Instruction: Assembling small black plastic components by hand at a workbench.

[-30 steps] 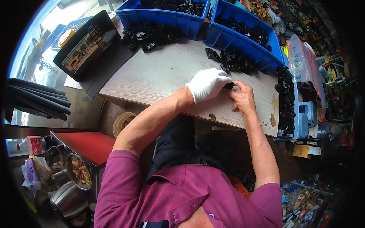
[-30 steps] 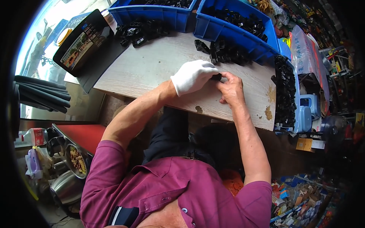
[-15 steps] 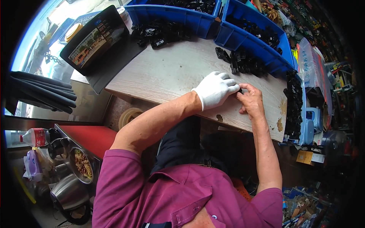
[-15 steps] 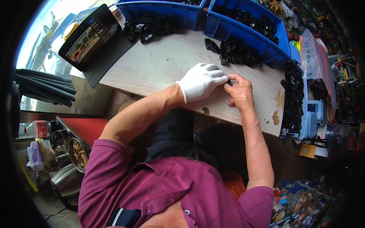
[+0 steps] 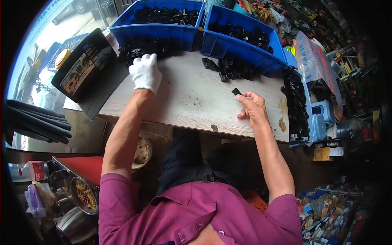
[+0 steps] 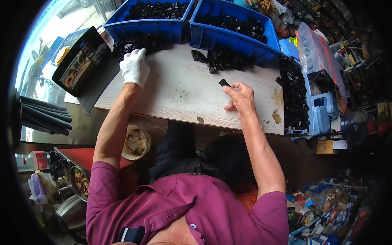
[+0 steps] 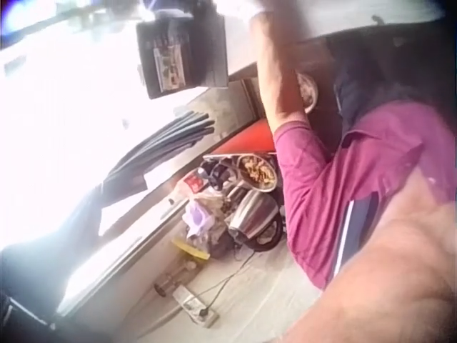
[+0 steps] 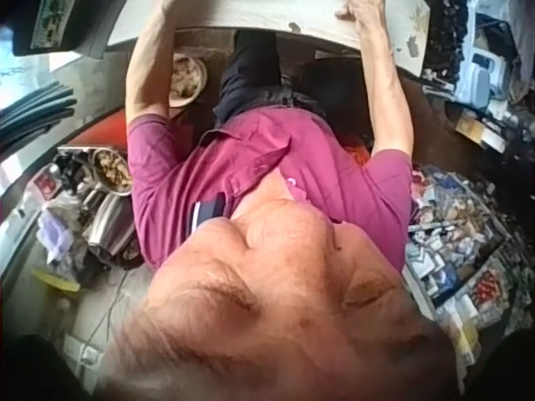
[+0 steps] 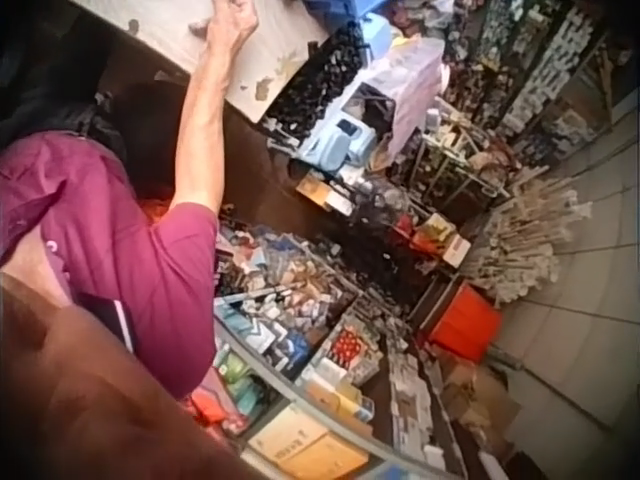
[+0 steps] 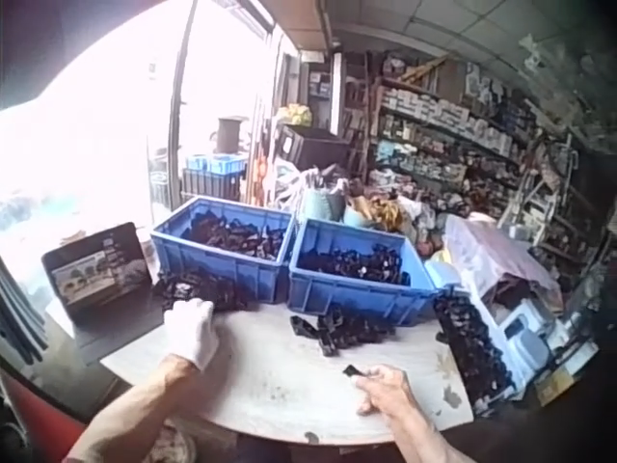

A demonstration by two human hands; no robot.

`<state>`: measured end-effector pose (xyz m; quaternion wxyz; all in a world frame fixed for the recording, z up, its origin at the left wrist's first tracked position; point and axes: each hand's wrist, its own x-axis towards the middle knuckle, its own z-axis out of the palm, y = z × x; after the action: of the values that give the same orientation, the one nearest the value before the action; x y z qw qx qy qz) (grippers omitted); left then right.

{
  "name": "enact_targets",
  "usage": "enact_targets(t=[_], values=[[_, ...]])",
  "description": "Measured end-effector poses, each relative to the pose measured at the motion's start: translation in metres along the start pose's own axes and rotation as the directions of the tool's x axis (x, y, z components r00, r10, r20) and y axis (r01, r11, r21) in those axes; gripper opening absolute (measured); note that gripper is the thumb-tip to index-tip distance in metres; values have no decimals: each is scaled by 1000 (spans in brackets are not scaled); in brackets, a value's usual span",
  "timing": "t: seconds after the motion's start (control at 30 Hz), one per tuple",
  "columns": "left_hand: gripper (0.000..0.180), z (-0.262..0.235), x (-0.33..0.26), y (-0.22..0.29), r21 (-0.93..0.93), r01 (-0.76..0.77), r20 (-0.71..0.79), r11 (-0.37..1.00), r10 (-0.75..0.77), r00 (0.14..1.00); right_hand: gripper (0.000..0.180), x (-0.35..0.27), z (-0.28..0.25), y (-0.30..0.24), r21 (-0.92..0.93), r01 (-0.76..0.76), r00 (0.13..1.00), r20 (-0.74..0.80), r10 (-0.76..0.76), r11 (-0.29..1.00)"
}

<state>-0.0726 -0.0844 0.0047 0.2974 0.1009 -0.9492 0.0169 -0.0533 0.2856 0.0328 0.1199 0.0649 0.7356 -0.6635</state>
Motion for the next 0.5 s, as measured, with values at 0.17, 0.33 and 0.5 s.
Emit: enact_targets(t=[0.17,0.33,0.5], values=[[22,15,-9,0,-186,-206,-176,961,174,969,31,17,-45,-9,90,-51,965,-251,72,995],[34,2,-18,24,-447,-383,-149,808,355,923,40,51,-114,-19,120,131,790,-612,-31,984],[34,2,-22,28,-509,-348,-124,787,333,935,53,60,-105,-21,14,75,861,-505,-58,997]])
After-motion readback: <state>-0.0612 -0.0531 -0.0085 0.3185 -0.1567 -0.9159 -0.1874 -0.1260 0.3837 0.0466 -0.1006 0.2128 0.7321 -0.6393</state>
